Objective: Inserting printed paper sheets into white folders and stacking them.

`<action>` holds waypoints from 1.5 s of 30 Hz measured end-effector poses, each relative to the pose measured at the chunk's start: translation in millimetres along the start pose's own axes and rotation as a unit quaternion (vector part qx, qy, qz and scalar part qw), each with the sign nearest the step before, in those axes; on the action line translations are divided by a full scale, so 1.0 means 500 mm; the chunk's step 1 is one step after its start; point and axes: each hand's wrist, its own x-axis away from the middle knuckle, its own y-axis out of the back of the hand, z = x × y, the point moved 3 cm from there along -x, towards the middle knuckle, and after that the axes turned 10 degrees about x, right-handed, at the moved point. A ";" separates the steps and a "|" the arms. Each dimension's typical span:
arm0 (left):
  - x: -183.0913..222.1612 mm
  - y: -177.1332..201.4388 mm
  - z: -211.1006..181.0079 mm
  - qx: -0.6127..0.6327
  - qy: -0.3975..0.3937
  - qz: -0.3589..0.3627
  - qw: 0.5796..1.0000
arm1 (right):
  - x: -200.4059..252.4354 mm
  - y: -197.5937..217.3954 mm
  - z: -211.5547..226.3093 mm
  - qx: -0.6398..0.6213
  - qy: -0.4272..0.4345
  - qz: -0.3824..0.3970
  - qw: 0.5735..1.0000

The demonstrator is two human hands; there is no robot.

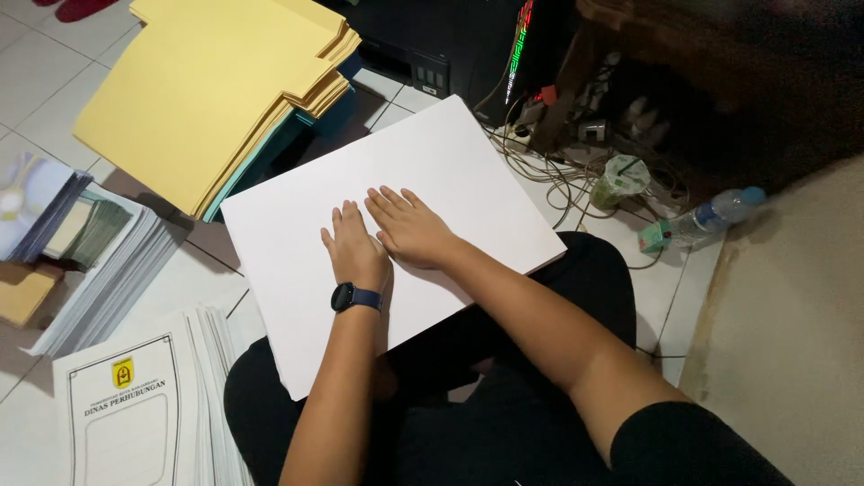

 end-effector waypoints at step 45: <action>0.001 0.015 -0.024 -0.022 0.030 0.022 0.999 | -0.108 0.037 -0.023 -0.021 -0.052 0.022 0.998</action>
